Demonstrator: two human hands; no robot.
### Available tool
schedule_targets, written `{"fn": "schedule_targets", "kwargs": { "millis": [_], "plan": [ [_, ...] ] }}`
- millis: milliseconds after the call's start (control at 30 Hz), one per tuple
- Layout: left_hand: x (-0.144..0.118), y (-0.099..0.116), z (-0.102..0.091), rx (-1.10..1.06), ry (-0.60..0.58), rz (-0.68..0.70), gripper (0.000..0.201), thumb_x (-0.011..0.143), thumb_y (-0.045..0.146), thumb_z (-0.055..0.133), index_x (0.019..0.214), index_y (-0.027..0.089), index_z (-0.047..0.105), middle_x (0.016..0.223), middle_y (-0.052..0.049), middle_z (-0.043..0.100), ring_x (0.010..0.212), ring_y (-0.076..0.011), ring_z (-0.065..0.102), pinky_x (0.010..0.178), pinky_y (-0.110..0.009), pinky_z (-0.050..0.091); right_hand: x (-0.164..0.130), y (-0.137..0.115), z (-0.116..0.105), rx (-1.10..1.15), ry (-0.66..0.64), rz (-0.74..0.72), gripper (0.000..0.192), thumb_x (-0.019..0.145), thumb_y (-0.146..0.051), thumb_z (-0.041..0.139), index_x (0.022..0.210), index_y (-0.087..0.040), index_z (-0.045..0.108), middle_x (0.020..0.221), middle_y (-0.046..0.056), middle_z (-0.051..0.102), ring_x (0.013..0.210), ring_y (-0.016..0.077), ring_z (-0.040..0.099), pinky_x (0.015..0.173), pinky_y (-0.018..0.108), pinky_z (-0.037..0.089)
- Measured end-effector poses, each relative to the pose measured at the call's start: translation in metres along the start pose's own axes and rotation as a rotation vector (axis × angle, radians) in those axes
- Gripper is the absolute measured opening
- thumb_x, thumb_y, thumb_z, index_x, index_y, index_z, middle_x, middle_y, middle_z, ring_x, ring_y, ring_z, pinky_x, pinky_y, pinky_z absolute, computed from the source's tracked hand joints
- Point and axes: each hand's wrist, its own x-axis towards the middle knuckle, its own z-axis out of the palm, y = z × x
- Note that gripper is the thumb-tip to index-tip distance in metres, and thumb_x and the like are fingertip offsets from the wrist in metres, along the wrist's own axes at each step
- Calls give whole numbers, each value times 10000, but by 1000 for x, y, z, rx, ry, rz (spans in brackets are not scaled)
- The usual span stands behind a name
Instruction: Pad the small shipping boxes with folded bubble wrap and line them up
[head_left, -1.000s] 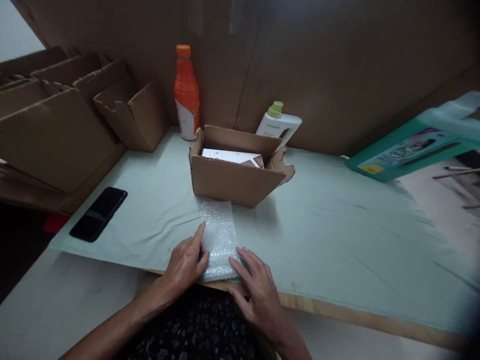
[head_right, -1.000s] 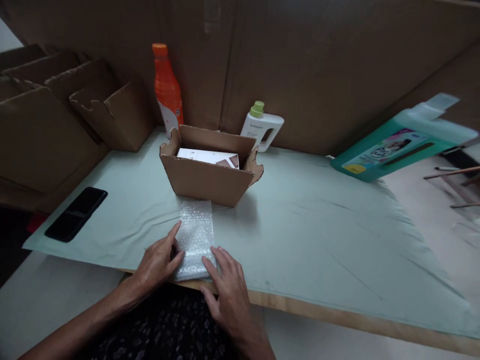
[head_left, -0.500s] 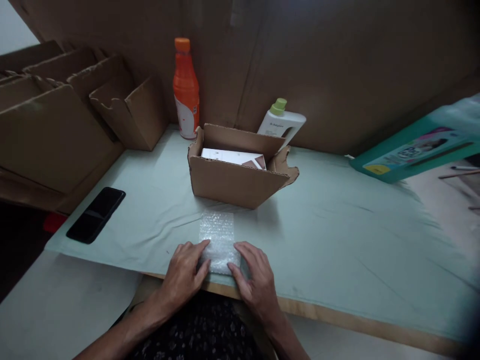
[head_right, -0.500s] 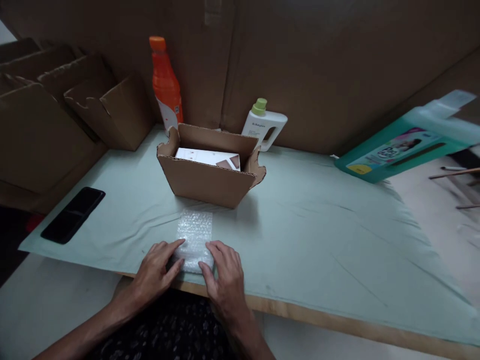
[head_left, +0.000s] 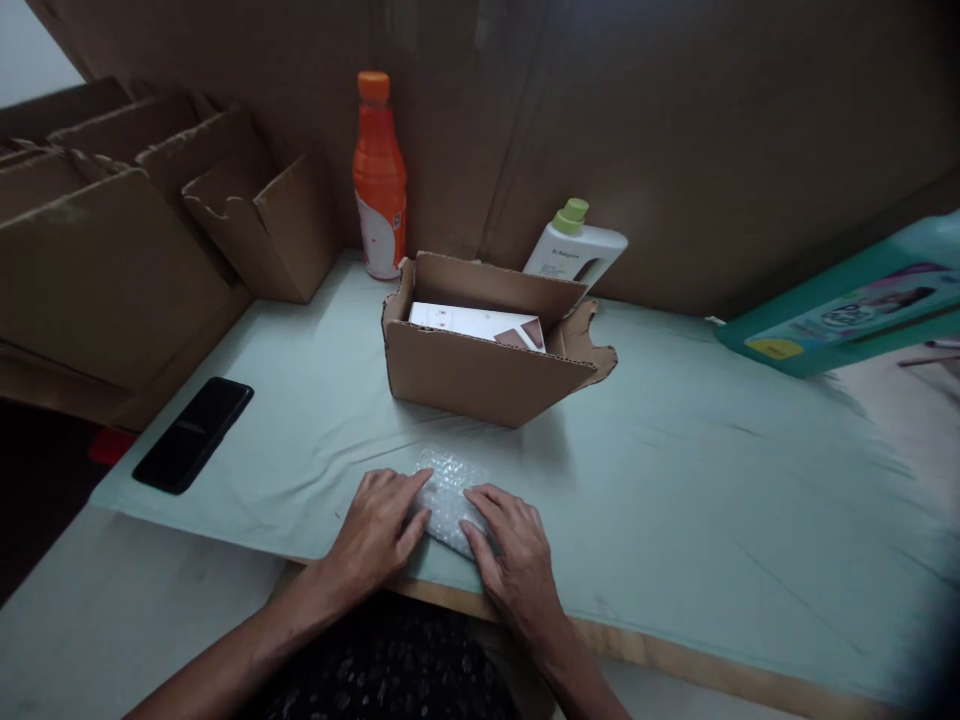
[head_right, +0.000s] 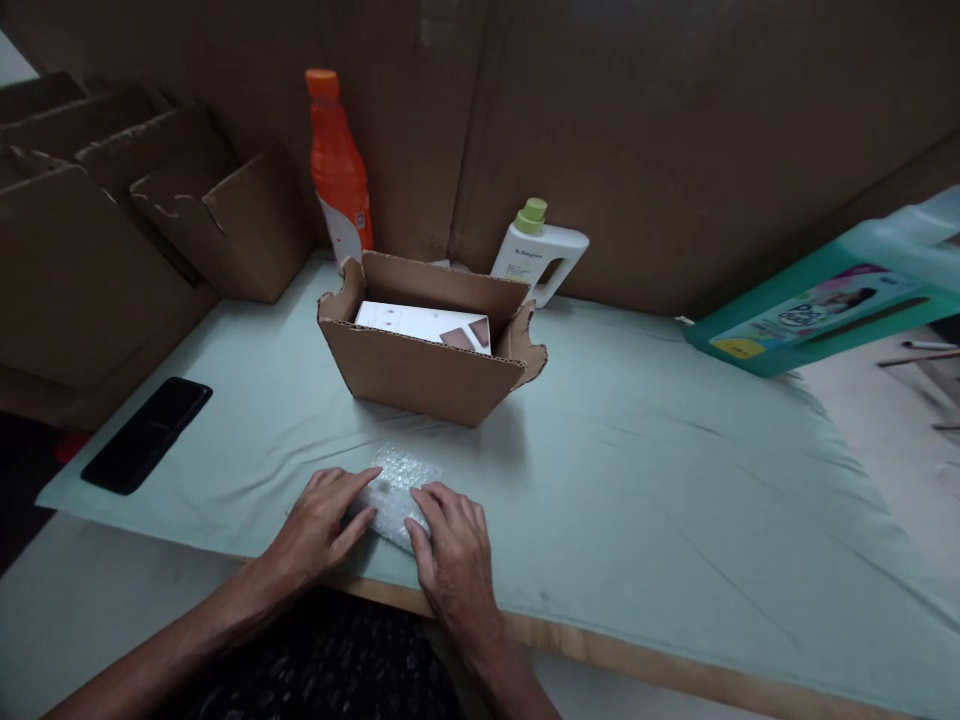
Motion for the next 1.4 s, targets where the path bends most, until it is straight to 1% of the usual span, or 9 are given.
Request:
{"fn": "schedule_targets", "kwargs": {
  "millis": [167, 300, 567, 667, 833, 967, 1033, 1200, 1400],
  "plan": [
    [24, -1, 4, 38, 72, -96, 376, 925, 291, 556, 1280, 171, 590, 1058, -122, 674, 986, -294, 606, 886, -481, 485, 5, 2, 1, -138, -117, -119, 301, 912, -257, 636, 1211, -228, 655, 1154, 116, 716, 997, 292, 646, 889, 479, 486],
    [9, -1, 4, -439, 195, -330, 538, 885, 400, 593, 1358, 160, 498, 1149, -136, 643, 1021, -258, 627, 910, -437, 519, 14, 10, 6, 10, -41, -17, 284, 944, -189, 575, 1216, -214, 652, 1067, 99, 758, 934, 256, 683, 837, 417, 527],
    [4, 22, 1, -1200, -21, -551, 739, 775, 391, 700, 1433, 180, 440, 1132, -107, 705, 1071, -245, 659, 973, -364, 506, 12, 3, -3, 496, -92, 230, 310, 881, -349, 665, 1177, -258, 674, 1240, 99, 703, 1138, 265, 663, 966, 394, 544],
    [9, 23, -1, -1119, -138, -443, 650, 793, 348, 668, 1407, 207, 506, 1087, -97, 720, 957, -231, 681, 871, -346, 544, 10, 10, -14, 696, -136, 321, 588, 864, -500, 663, 1380, -242, 552, 1339, 147, 649, 1187, 295, 652, 964, 419, 552],
    [36, 22, -59, -760, -135, -61, 557, 807, 253, 627, 1362, 279, 593, 1292, -100, 661, 1177, -300, 629, 1019, -457, 518, 19, 24, -57, 746, -194, 390, 315, 897, -513, 625, 1011, -244, 743, 907, 64, 739, 783, 211, 704, 699, 282, 568],
    [108, 50, -136, -440, 157, 296, 450, 875, 165, 577, 1290, 323, 641, 1226, -39, 696, 1160, -254, 644, 1006, -407, 524, 28, 38, -110, 706, -21, 357, 306, 840, -527, 693, 948, -249, 762, 909, 75, 744, 768, 226, 702, 634, 267, 556],
    [158, 70, -154, -270, 39, 452, 342, 916, 166, 501, 1148, 286, 722, 1076, -24, 739, 1026, -220, 688, 898, -351, 550, 30, 45, -131, 643, -6, 274, 284, 844, -509, 695, 958, -261, 771, 922, 91, 748, 817, 254, 715, 653, 291, 575],
    [261, 94, -124, 17, -450, 618, 381, 810, 92, 510, 1042, 259, 763, 1106, -19, 744, 980, -210, 687, 856, -309, 514, 32, 64, -151, 425, 32, 200, 225, 838, -413, 731, 1015, -282, 774, 989, 105, 764, 903, 286, 738, 738, 342, 609],
    [277, 95, -92, 177, -646, 620, 445, 662, 8, 515, 855, 305, 784, 1007, 27, 762, 851, -195, 685, 722, -276, 468, 38, 85, -151, 400, 64, 240, 210, 837, -416, 725, 964, -260, 785, 945, 92, 775, 852, 269, 749, 690, 322, 627]
  ]
}}
